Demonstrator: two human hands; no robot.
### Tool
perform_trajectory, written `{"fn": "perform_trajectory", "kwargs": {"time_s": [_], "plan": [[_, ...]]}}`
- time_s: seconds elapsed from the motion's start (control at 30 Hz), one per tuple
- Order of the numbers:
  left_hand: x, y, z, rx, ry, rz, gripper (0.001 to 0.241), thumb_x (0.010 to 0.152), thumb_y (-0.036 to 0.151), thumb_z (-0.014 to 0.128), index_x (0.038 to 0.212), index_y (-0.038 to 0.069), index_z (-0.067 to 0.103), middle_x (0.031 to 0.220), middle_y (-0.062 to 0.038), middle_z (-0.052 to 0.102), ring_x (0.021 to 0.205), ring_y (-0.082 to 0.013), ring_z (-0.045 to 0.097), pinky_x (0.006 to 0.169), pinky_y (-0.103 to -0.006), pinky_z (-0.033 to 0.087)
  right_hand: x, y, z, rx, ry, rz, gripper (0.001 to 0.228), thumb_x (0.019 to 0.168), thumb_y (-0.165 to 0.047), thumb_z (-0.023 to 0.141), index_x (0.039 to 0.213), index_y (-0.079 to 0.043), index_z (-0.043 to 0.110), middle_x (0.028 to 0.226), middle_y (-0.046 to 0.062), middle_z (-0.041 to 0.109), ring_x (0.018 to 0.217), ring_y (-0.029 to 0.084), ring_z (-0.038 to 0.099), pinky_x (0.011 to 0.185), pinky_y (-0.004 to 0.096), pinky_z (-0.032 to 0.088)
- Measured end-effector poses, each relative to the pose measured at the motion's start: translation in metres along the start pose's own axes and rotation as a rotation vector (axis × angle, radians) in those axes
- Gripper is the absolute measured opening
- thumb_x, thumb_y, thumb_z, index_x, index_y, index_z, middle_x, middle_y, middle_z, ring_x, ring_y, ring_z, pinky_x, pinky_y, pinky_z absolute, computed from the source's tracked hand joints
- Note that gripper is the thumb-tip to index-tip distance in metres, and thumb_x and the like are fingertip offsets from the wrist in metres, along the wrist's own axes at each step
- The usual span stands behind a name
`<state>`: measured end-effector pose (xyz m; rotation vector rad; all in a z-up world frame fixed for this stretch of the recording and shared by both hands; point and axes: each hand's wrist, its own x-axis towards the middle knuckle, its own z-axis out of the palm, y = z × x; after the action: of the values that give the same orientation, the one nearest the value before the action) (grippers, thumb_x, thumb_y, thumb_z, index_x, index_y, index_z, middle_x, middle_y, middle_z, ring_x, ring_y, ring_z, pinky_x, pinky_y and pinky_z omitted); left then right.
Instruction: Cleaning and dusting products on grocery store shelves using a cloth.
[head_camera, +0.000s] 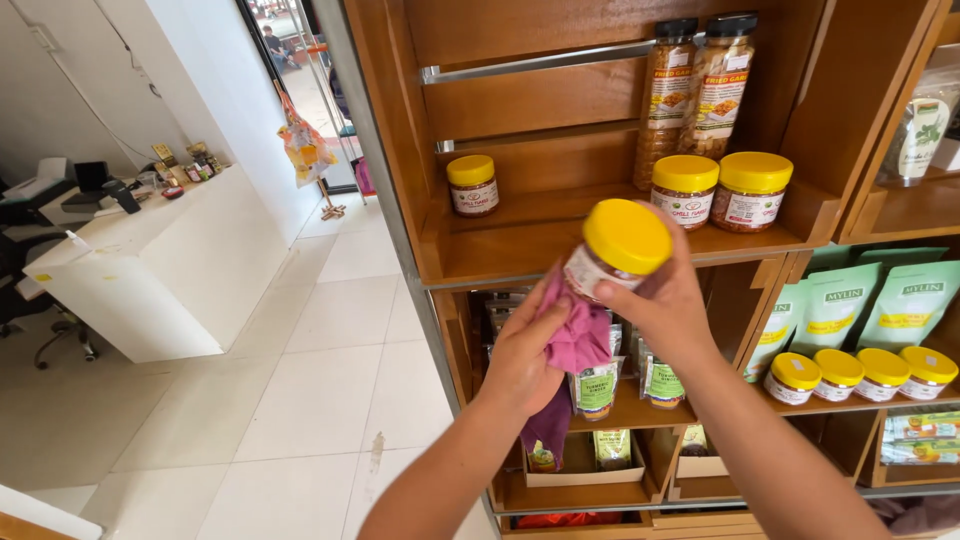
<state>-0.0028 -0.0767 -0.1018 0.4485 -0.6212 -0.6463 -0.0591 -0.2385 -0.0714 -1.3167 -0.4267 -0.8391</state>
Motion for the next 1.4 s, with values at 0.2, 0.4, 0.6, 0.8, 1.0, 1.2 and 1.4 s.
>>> {"fn": "perform_trajectory", "kwargs": {"time_s": [0.2, 0.4, 0.6, 0.8, 1.0, 1.2, 1.4], "plan": [[0.038, 0.091, -0.005, 0.422, -0.025, 0.224, 0.050, 0.102, -0.001, 0.052, 0.152, 0.001, 0.048, 0.154, -0.011, 0.054, 0.132, -0.0244, 0.056, 0.112, -0.0385, 0.046, 0.075, -0.013, 0.004, -0.234, -0.138, 0.078, 0.085, 0.085, -0.012, 0.083, 0.155, -0.001, 0.037, 0.146, 0.011, 0.058, 0.135, 0.021, 0.057, 0.118, 0.037, 0.045], [0.067, 0.125, 0.016, 1.626, 0.053, 0.748, 0.041, 0.098, -0.002, 0.055, 0.139, 0.000, 0.059, 0.147, -0.018, 0.057, 0.135, -0.0331, 0.058, 0.113, -0.0398, 0.048, 0.150, 0.032, 0.005, -0.585, -0.232, 0.191, 0.081, 0.077, -0.020, 0.085, 0.146, 0.000, 0.048, 0.134, 0.012, 0.067, 0.123, 0.021, 0.064, 0.106, 0.033, 0.049], [0.088, 0.104, 0.000, 2.171, 0.176, 0.484, 0.040, 0.091, -0.002, 0.056, 0.129, 0.001, 0.065, 0.139, -0.019, 0.057, 0.121, -0.0414, 0.056, 0.104, -0.0461, 0.048, 0.177, 0.083, 0.006, -0.968, -0.288, 0.217, 0.085, 0.069, -0.024, 0.090, 0.140, 0.002, 0.052, 0.127, 0.021, 0.069, 0.119, 0.031, 0.066, 0.101, 0.038, 0.050], [0.096, 0.103, -0.006, 2.258, 0.270, 0.415, 0.043, 0.088, -0.001, 0.056, 0.130, 0.002, 0.065, 0.142, -0.019, 0.053, 0.119, -0.0435, 0.055, 0.102, -0.0476, 0.048, 0.184, 0.093, 0.005, -1.052, -0.303, 0.312, 0.079, 0.074, -0.032, 0.089, 0.139, -0.001, 0.057, 0.126, 0.022, 0.069, 0.120, 0.034, 0.066, 0.101, 0.041, 0.050], [0.095, 0.099, -0.004, 2.249, 0.285, 0.325, 0.043, 0.088, -0.001, 0.056, 0.130, 0.003, 0.065, 0.142, -0.020, 0.053, 0.118, -0.0436, 0.055, 0.102, -0.0477, 0.049, 0.187, 0.114, -0.001, -1.064, -0.301, 0.316, 0.097, 0.072, -0.031, 0.091, 0.150, 0.000, 0.041, 0.136, 0.025, 0.063, 0.128, 0.035, 0.060, 0.107, 0.039, 0.047], [0.104, 0.097, -0.025, 2.252, 0.239, 0.210, 0.044, 0.085, -0.002, 0.057, 0.128, 0.003, 0.067, 0.138, -0.022, 0.055, 0.119, -0.0438, 0.055, 0.101, -0.0477, 0.049, 0.183, 0.116, 0.003, -1.120, -0.311, 0.346, 0.116, 0.072, -0.028, 0.092, 0.159, -0.002, 0.021, 0.143, 0.026, 0.055, 0.134, 0.036, 0.054, 0.111, 0.038, 0.044], [0.109, 0.096, -0.019, 2.342, 0.277, 0.115, 0.035, 0.087, 0.003, 0.059, 0.120, -0.001, 0.068, 0.135, -0.022, 0.057, 0.119, -0.0435, 0.055, 0.098, -0.0488, 0.052, 0.181, 0.105, 0.003, -1.128, -0.274, 0.407, 0.117, 0.072, -0.024, 0.090, 0.162, -0.006, 0.017, 0.145, 0.025, 0.055, 0.135, 0.036, 0.054, 0.112, 0.038, 0.044]]}}
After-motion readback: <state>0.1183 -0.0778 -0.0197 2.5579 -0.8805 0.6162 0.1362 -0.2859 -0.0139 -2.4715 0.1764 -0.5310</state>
